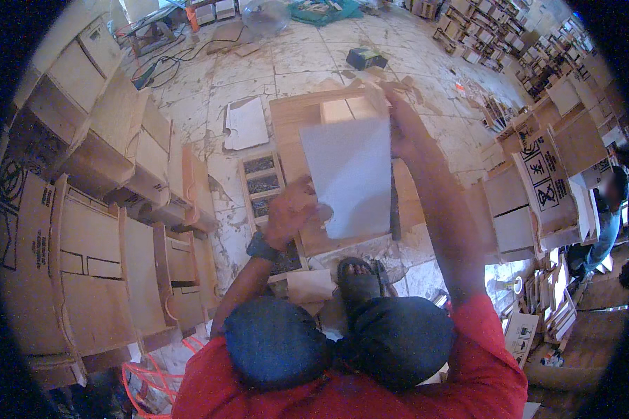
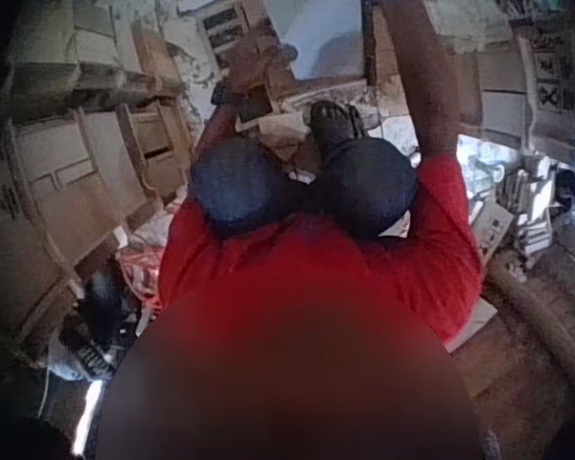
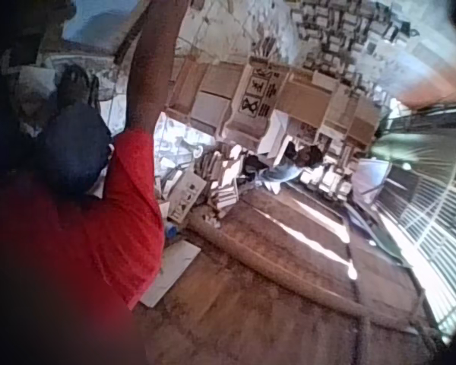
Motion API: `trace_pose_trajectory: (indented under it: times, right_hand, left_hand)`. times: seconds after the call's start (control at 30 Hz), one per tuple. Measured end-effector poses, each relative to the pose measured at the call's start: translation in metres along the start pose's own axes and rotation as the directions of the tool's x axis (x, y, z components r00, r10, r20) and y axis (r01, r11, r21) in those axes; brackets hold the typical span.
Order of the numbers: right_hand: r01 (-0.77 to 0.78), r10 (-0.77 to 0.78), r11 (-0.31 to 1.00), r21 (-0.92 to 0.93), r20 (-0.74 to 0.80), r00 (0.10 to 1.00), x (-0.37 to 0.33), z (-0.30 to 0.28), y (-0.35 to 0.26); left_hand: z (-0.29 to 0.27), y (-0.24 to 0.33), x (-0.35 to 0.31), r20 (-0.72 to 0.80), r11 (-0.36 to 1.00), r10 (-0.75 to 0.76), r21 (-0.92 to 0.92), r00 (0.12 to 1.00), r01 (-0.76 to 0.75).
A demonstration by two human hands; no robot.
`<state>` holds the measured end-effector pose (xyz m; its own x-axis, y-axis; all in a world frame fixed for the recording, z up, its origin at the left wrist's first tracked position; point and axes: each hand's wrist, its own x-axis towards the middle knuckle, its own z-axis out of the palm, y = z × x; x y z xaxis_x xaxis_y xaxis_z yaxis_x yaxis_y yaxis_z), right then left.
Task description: The person sits on the floor and uses a hammer to drive nails into a small wooden piece, repeatedly tapping and adjusting the piece to secure it.
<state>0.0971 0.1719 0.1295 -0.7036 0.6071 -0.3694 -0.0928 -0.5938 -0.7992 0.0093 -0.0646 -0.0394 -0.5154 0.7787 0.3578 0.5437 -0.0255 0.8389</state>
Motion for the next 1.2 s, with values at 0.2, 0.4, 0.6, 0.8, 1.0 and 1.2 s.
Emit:
trace_pose_trajectory:
  times: [0.2,0.4,0.6,0.8,1.0,1.2]
  right_hand:
    - [0.191,-0.190,0.981,-0.033,0.025,0.981,0.062,-0.023,0.022]
    - [0.183,-0.368,0.499,-0.847,-0.016,0.930,0.029,-0.063,0.071]
    - [0.110,-0.144,0.875,-0.471,-0.036,0.989,0.008,-0.060,0.106]
    - [0.102,-0.180,0.839,-0.534,-0.095,0.979,0.039,-0.056,0.110]
    - [0.278,-0.426,0.742,-0.610,-0.109,0.898,-0.019,-0.105,0.150]
    - [0.542,0.051,0.195,-0.817,0.560,0.827,-0.117,-0.120,0.254]
  left_hand:
    - [0.033,-0.018,0.052,-0.095,0.788,-0.333,-0.575,0.938,0.221]
    - [0.037,-0.025,0.080,-0.043,0.698,-0.230,-0.703,0.972,0.134]
    - [0.020,-0.039,0.056,-0.018,0.619,-0.419,-0.737,0.908,0.271]
    - [-0.018,-0.088,-0.002,-0.169,0.621,-0.646,-0.683,0.745,0.383]
    - [-0.023,-0.076,-0.099,-0.113,0.885,-0.456,0.048,0.883,0.464]
    - [-0.010,-0.043,-0.169,0.224,0.920,-0.180,0.383,0.958,0.083]
